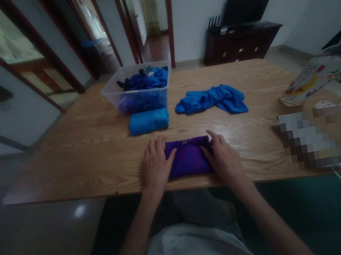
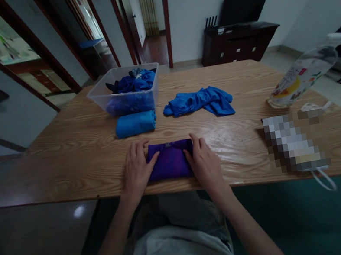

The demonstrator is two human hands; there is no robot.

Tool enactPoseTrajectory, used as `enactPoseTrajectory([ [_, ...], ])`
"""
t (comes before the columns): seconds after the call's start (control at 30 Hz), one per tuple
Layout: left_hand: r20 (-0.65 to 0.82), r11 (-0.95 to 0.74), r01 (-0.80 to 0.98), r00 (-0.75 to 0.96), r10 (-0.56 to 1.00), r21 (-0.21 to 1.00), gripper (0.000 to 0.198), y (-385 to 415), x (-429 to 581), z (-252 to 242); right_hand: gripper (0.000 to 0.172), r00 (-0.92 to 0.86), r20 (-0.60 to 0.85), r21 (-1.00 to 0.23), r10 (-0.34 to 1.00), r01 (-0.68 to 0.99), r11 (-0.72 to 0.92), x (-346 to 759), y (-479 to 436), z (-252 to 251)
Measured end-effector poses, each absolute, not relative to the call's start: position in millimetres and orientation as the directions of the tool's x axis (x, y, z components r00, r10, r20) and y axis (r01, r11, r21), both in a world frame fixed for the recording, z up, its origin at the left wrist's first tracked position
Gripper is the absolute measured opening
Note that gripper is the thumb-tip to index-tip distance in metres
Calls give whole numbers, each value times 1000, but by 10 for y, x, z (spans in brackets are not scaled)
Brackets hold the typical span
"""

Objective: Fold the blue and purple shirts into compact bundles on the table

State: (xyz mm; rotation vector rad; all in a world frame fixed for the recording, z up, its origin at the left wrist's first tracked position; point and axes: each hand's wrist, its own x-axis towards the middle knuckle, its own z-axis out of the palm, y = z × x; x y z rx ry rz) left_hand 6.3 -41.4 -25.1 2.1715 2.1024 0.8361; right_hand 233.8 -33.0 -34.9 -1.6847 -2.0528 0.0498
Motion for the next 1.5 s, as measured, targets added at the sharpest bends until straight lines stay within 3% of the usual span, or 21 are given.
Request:
enactPoseTrajectory([
  [0.1, 401, -328, 899, 198, 895, 290, 41, -502, 73, -257, 55, -358, 438, -207, 824, 853, 480, 2314, -461, -253],
  [0.17, 323, -424, 860, 330, 887, 284, 51, -554, 91, -322, 62, -530, 388, -169, 754, 763, 623, 2310, -523, -244],
  [0.3, 190, -471, 807, 430, 882, 358, 93, -590, 20, -482, 82, -643, 258, -214, 721, 690, 692, 2450, -486, -383],
  [0.37, 153, -472, 780, 451, 879, 412, 100, -565, -75, -498, 87, -674, 236, -217, 700, 666, 714, 2562, -427, -447],
  [0.5, 152, -519, 740, 507, 848, 427, 94, -496, -249, -444, 86, -699, 240, -200, 673, 643, 739, 2700, -342, -490],
  [0.67, 239, -589, 691, 542, 806, 419, 66, -484, -374, -457, 66, -704, 350, -190, 618, 593, 782, 2715, -268, -478],
  [0.8, 254, -419, 667, 336, 907, 616, 34, -486, -483, -366, 31, -610, 368, -413, 702, 569, 711, 2617, -161, -230],
  [0.87, 228, -257, 603, 126, 966, 756, 34, -406, -564, -237, 14, -542, 335, -571, 771, 533, 624, 2475, -17, -46],
  [0.97, 241, -159, 458, -126, 962, 874, 47, -95, -749, -16, 22, -516, 373, -719, 771, 364, 592, 2123, 394, 192],
  [1.03, 285, -187, 411, -193, 939, 893, 52, 234, -918, 92, 27, -538, 372, -725, 756, 341, 599, 1832, 774, 298],
  [1.1, 316, -193, 442, -225, 921, 876, 53, 608, -1108, 136, 27, -555, 336, -594, 761, 502, 628, 1546, 1164, 360],
  [1.23, 358, -103, 625, -298, 885, 774, 56, 1221, -1441, 6, 28, -556, 301, -451, 775, 633, 629, 1170, 1658, 347],
  [1.33, 362, 13, 896, -192, 912, 443, 58, 1400, -1584, -164, 32, -593, 250, -327, 766, 693, 643, 1152, 1612, 274],
  [1.43, 338, -28, 914, -121, 933, 405, 62, 1385, -1661, -223, 30, -634, 244, -210, 734, 704, 678, 1449, 1208, 248],
  [1.5, 406, -115, 967, 13, 914, 226, 63, 1349, -1684, -202, 26, -705, 315, -60, 636, 654, 754, 1898, 772, 265],
])
